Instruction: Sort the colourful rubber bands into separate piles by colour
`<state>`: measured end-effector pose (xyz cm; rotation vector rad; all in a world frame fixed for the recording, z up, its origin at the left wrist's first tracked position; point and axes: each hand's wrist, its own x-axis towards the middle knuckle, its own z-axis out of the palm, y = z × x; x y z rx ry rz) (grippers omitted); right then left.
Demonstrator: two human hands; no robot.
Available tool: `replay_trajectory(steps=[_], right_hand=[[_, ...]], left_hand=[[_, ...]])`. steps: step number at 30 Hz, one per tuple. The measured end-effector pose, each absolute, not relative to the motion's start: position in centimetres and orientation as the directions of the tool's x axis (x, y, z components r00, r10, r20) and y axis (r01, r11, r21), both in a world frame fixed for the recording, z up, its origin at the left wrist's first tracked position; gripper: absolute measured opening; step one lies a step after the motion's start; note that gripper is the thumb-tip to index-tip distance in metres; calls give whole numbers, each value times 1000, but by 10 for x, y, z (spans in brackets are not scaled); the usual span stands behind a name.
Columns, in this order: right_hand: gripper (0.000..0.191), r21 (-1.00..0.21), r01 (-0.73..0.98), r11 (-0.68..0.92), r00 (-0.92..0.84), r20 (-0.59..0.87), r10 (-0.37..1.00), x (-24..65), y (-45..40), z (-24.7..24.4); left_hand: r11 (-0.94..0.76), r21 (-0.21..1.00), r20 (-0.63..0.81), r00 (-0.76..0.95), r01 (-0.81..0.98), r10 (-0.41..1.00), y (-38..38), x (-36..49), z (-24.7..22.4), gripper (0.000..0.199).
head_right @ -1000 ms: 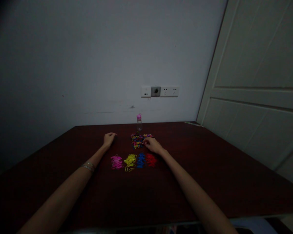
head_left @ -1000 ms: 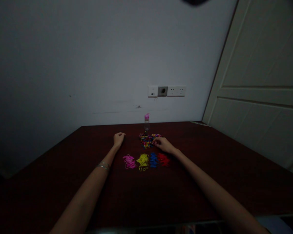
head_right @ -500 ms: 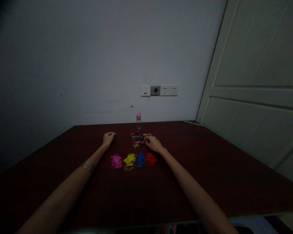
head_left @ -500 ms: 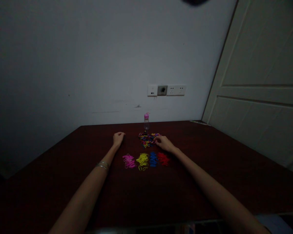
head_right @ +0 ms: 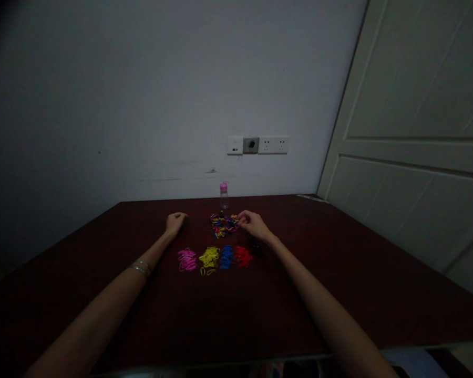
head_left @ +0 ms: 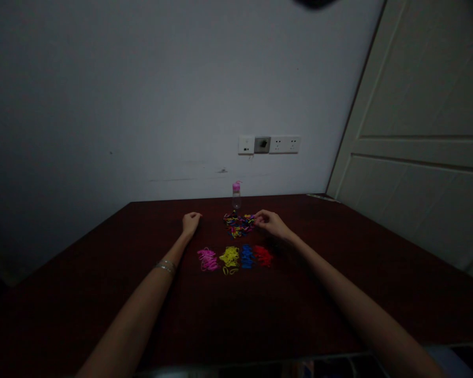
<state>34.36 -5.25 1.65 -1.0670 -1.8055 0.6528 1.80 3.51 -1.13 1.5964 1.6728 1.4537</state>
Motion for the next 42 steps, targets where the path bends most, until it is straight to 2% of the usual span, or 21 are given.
replay_trajectory(steps=[6,10,13,15,17,20,24,27,34,42], right_hand=[[29,-906,272,324,-222,269,937,334,-50,16],[31,-941,211,264,-245,210,946,330,-54,19],[33,-948,185,261,-262,208,942,330,-56,22],[33,-950,176,258,-265,207,942,331,-56,24],[35,-954,169,247,-259,199,945,331,-56,26],[37,-961,142,236,-243,197,950,332,-54,27],[38,-964,119,237,-241,204,949,332,-53,28],[37,-966,89,243,-247,215,945,330,-54,28],[37,-964,97,247,-245,217,945,331,-56,29],[39,-963,105,248,-252,215,943,332,-58,34]], left_hand=[[-198,859,351,-260,473,899,29,20,-8,24],[-213,866,346,-234,453,909,30,23,-4,23],[-269,840,376,-150,471,914,32,32,5,22],[-342,805,400,-18,485,916,30,44,17,22],[-427,774,381,195,467,904,23,60,30,27],[-465,779,222,509,420,832,6,91,49,42],[-455,815,84,703,360,706,-14,126,55,55],[-444,837,78,734,319,675,-19,143,48,54],[-328,909,86,654,257,751,-27,159,43,22],[-395,852,126,599,343,791,-25,156,41,20]])
